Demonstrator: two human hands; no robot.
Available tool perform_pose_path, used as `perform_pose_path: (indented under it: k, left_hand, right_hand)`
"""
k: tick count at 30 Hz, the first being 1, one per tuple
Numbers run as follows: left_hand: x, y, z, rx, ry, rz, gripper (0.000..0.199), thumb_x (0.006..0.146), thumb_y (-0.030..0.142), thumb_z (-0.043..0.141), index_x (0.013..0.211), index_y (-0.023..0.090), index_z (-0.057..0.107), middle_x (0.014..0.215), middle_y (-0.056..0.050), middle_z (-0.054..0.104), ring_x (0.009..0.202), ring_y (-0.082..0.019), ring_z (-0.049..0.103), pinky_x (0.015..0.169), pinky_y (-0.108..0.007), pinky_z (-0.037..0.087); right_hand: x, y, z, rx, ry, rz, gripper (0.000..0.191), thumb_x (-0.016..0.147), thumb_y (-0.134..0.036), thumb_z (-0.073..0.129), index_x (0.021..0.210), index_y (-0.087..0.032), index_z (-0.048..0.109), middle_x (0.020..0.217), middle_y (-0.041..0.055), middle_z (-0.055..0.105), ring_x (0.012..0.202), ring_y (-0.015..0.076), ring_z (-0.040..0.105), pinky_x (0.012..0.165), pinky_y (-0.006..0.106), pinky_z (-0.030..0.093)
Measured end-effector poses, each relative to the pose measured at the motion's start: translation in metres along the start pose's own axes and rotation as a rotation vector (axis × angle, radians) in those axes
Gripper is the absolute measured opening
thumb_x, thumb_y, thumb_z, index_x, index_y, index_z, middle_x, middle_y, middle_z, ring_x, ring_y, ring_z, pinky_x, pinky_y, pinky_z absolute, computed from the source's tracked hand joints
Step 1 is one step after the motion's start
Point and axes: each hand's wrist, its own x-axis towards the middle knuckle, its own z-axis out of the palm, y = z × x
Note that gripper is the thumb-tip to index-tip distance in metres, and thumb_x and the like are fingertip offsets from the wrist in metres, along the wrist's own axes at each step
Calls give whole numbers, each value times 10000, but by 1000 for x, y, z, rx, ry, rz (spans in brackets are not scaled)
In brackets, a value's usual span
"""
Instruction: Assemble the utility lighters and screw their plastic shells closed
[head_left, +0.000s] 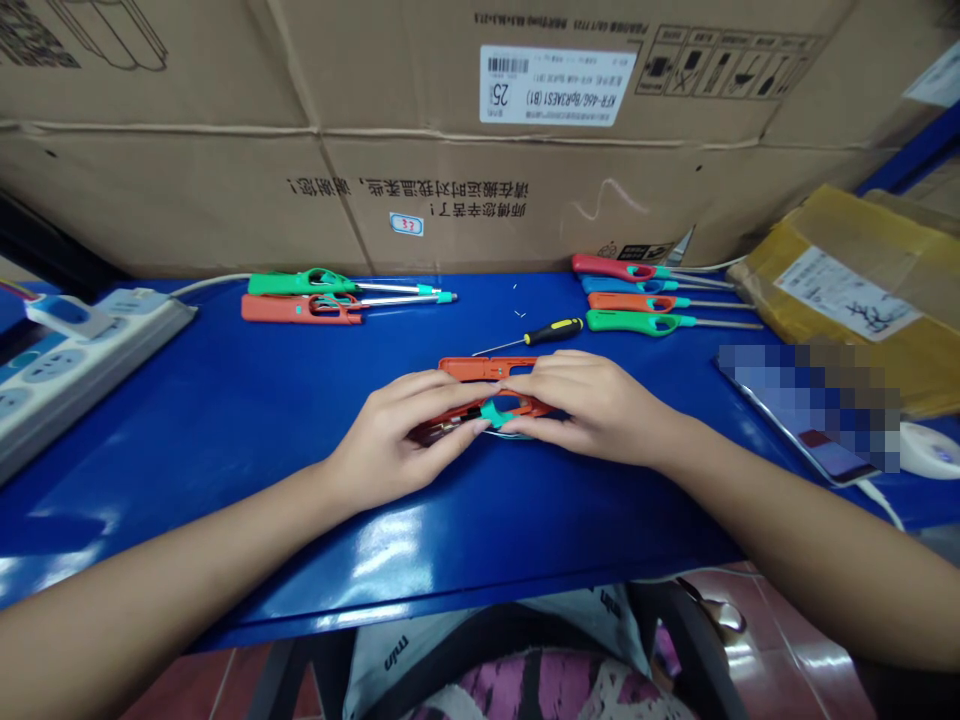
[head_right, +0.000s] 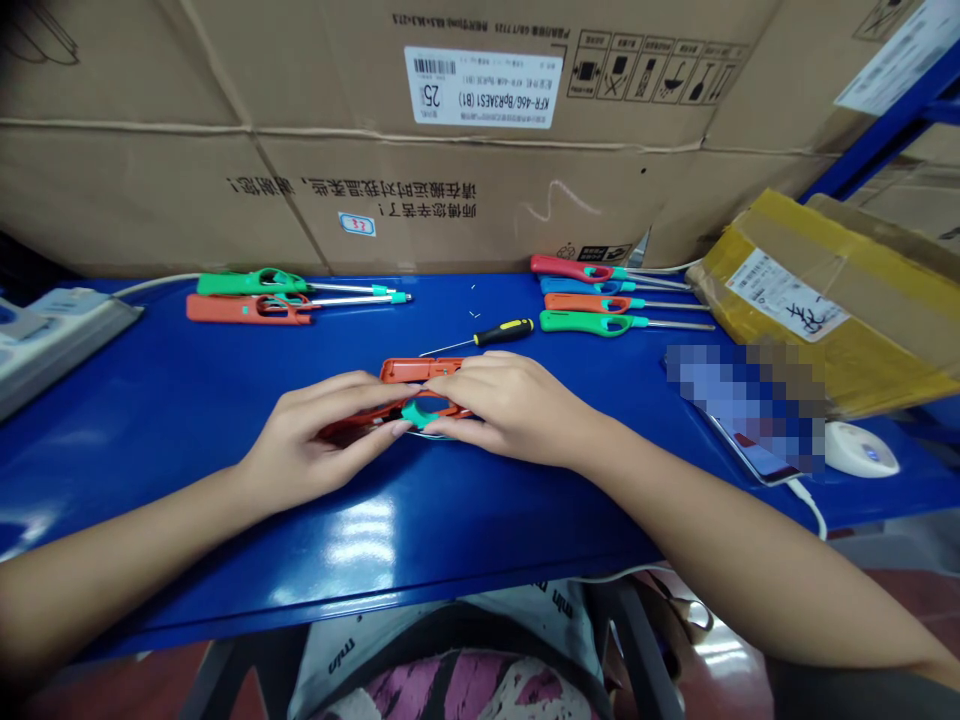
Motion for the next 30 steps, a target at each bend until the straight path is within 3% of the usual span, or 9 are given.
perform_pose_path:
  k: [9,13,18,22,27,30]
  left_hand:
    - [0,2,0,45,97,61,289,921,179,710,1209,194,719,1035,-66,781,819,-153,706,786,-270,562]
    - [-1,2,1,23,108,54,297,912,166,716,1208,185,713,1092,-73,782,871,-161,728,847,-281,570]
    - [0,-2,2,-44,37,-81,268,921,219,710,1186,190,732,1119,-76,780,886,-175,732,827,-293,578]
    - [1,-10,5,-83,-82,-202,275,935,286,698,1197,219,746,1075,-57,782,884,-188,691,811,-321,554]
    - [2,-16,5,72,-234,-250,330,974,368,642,1292,311,710,1036,-42,756,922,-230,594,878,-421,480]
    - [4,-19,-2,100,-280,-251,332,983,367,621,1298,310,706,1109,-59,708,1023,-251,584,961,-468,445]
  right_hand:
    - [-2,1,-3,-87,60,-83,355,1015,-399,591,1210,-115,677,937,108,778,817,207,706,757,337,536]
    - [-1,-1,-1,-85,80,-82,327,1022,-382,584,1155,-105,696,888,103,775,777,192,693,727,318,515]
    - [0,-2,3,50,-14,91,293,971,-413,661,1013,-136,744,799,65,746,696,174,644,701,307,483]
    - [2,0,7,169,-171,251,279,940,-437,694,942,-166,757,846,64,736,807,195,648,734,303,466]
    - [4,0,8,297,-326,464,218,911,-367,734,965,-159,695,847,35,699,768,165,616,685,271,431]
    - [5,0,8,299,-355,482,213,927,-362,713,963,-154,683,832,26,680,731,152,594,664,268,427]
